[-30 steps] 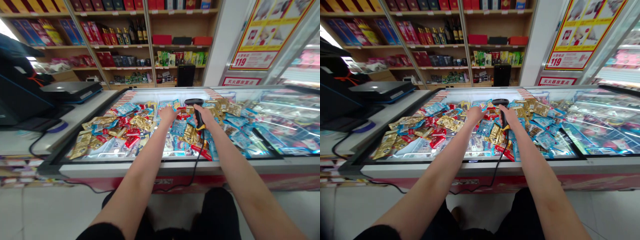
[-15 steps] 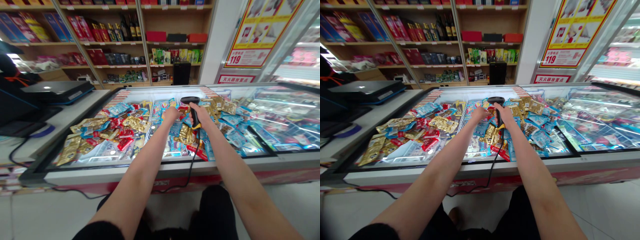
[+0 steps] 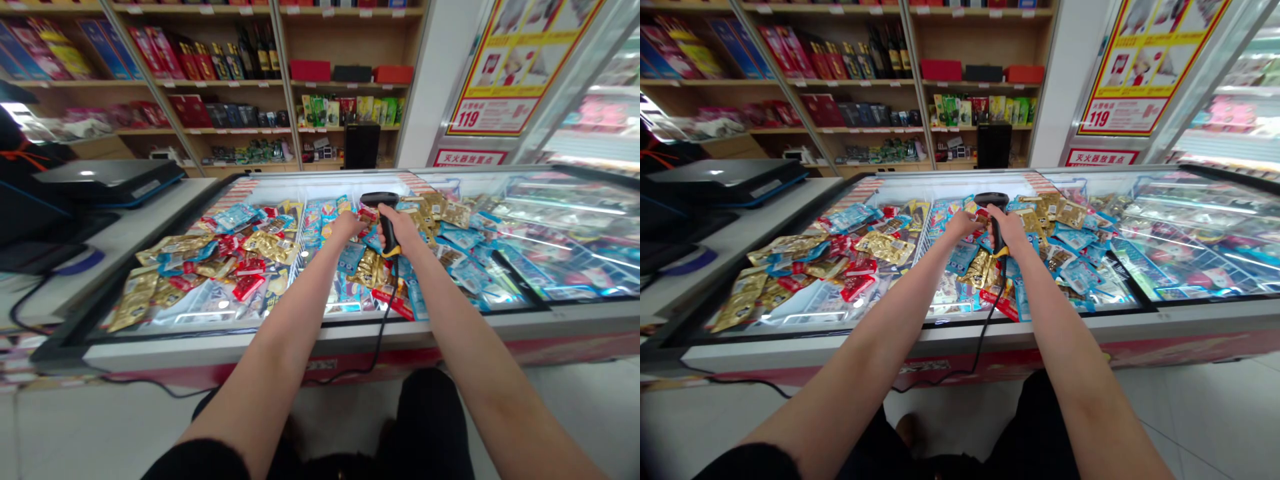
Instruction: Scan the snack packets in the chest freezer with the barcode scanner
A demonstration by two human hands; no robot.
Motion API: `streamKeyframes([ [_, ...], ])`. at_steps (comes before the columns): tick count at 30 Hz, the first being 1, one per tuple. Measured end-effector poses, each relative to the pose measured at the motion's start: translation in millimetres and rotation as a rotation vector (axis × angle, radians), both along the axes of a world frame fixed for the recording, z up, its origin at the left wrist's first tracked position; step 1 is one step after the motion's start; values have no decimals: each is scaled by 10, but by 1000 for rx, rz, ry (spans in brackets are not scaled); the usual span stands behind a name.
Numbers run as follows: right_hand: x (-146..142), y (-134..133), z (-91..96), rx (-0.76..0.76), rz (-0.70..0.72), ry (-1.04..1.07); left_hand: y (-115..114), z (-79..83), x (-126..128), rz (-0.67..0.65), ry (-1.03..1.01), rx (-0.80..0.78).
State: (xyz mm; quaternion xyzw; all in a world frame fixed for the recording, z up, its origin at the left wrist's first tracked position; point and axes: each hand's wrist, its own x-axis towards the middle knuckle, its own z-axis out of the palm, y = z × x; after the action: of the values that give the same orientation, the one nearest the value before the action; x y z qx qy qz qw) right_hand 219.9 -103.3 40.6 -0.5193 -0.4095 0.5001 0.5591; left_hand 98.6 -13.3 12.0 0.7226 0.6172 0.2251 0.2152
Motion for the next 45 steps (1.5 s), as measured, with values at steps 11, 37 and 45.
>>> streamKeyframes([
  [11, 7, -2, -44, 45, 112, 19, 177, -28, -410, 156, -754, -2],
  [37, -22, -89, -64, 0, 330, -94, 160, -101, -746, 187, -979, 85],
  [45, -13, -98, -62, 3, 352, -96, 164, -106, -760, 191, -955, 105],
])
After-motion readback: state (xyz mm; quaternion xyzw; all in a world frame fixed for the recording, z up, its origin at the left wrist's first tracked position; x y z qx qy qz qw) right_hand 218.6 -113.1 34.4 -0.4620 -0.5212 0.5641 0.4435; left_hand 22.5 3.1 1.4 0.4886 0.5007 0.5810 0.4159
